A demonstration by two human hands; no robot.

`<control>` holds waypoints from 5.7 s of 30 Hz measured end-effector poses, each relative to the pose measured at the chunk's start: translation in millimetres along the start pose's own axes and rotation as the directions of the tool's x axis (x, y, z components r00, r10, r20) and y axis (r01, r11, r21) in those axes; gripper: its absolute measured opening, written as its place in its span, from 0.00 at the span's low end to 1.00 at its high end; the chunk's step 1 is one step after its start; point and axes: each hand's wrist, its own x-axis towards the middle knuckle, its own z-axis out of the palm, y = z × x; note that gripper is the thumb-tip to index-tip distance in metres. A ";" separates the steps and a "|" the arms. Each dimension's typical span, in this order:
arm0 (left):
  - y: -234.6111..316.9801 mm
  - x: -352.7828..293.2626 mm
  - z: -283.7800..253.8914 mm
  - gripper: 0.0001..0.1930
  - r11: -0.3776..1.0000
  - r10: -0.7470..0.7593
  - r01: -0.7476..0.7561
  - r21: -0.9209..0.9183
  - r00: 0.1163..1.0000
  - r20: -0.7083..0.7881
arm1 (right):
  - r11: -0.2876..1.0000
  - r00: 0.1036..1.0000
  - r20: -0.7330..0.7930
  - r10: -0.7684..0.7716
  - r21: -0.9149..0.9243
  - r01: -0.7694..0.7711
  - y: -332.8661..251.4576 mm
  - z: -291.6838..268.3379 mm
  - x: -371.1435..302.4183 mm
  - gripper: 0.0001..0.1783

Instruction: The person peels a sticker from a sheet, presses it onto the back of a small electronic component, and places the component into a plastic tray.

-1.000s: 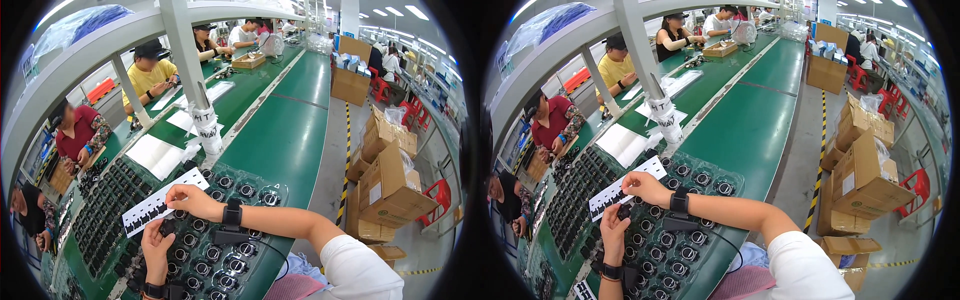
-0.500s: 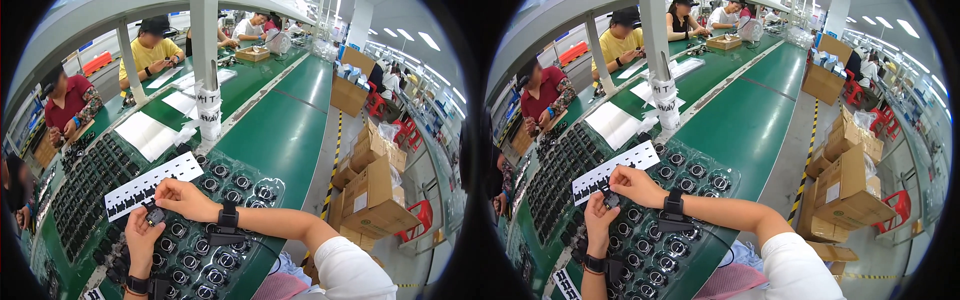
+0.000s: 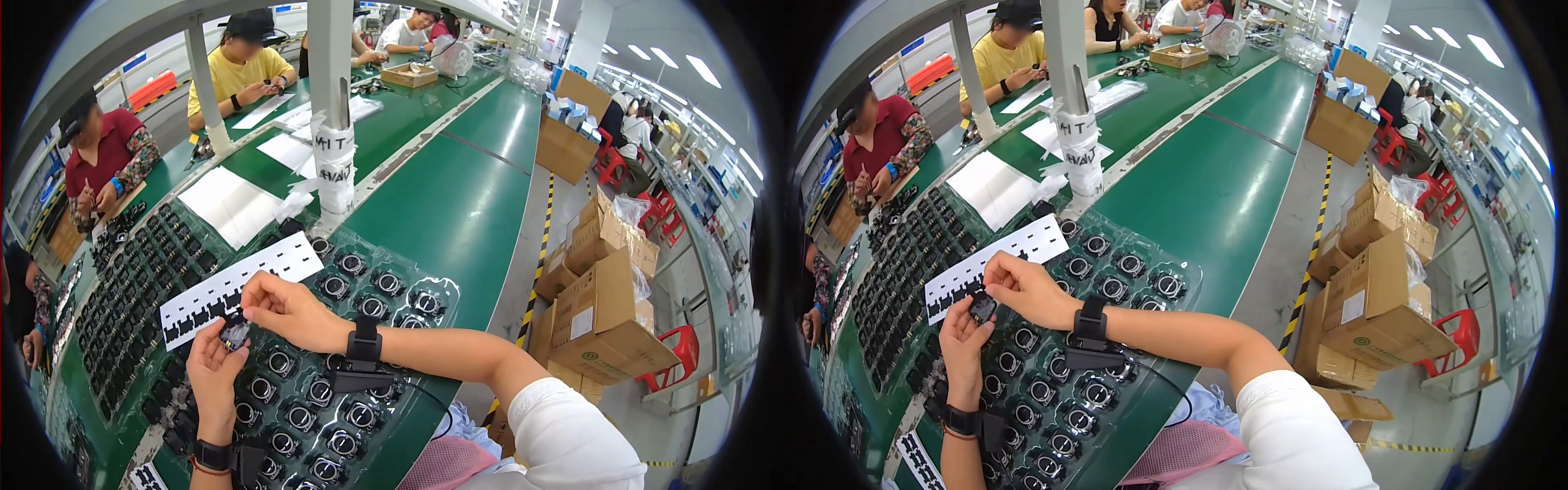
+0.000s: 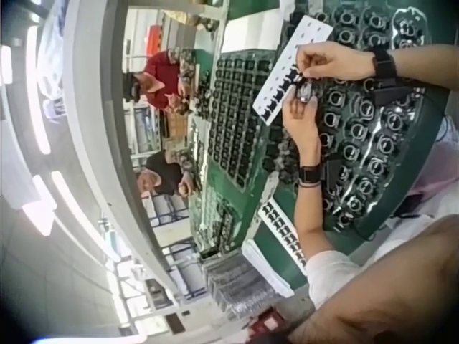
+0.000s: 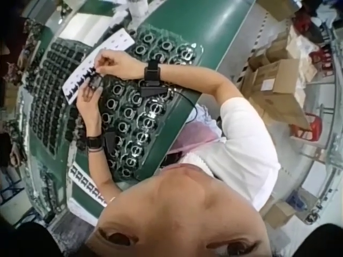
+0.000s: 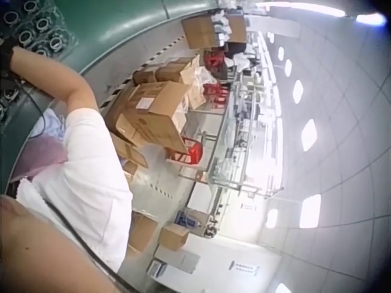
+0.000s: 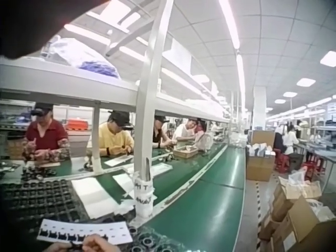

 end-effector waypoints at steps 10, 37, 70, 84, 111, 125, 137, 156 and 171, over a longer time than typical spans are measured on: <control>3.4 -2.4 1.9 0.24 1.000 0.003 -0.003 0.020 1.000 -0.010 | 0.995 0.996 -0.082 -0.025 -0.097 0.017 -6.2 0.4 -4.6 0.05; -1.3 -5.5 -5.6 0.25 0.996 0.052 -0.057 0.070 0.997 0.064 | 0.955 0.998 -0.003 0.060 -0.292 -0.059 -11.7 5.5 -8.6 0.05; 5.6 -0.6 -1.0 0.09 0.992 0.059 -0.055 -0.110 0.998 0.032 | 0.490 0.999 0.023 -0.044 -0.871 0.041 14.6 -16.7 -7.1 0.27; 13.1 33.3 -2.8 0.10 0.504 0.220 -0.293 0.813 0.953 0.207 | 0.354 0.967 -0.163 -0.198 -0.931 -0.085 32.2 -18.1 -0.9 0.28; 6.9 43.3 24.3 0.12 0.929 -0.058 0.021 0.370 0.994 0.091 | 0.920 0.898 -0.428 -0.105 -0.384 -0.076 5.9 -26.3 7.0 0.13; -10.1 41.6 40.9 0.06 0.929 0.007 -0.034 -0.367 0.997 -0.074 | 0.541 0.833 -0.115 -0.541 -0.806 0.240 -7.7 -20.9 1.7 0.15; -19.4 40.5 45.9 0.11 0.975 0.088 -0.088 -0.206 0.996 -0.008 | 0.743 0.908 -0.149 -0.391 -0.633 0.216 2.5 -27.5 5.1 0.06; -22.2 37.1 38.3 0.16 0.918 -0.025 0.012 -0.396 0.999 -0.028 | 0.803 0.942 -0.178 -0.286 -0.580 0.134 18.6 -25.0 5.4 0.07; -26.3 32.6 40.5 0.17 0.974 0.027 -0.040 -0.224 0.998 -0.064 | 0.975 0.956 -0.291 -0.032 -0.217 -0.034 16.0 -23.4 5.8 0.09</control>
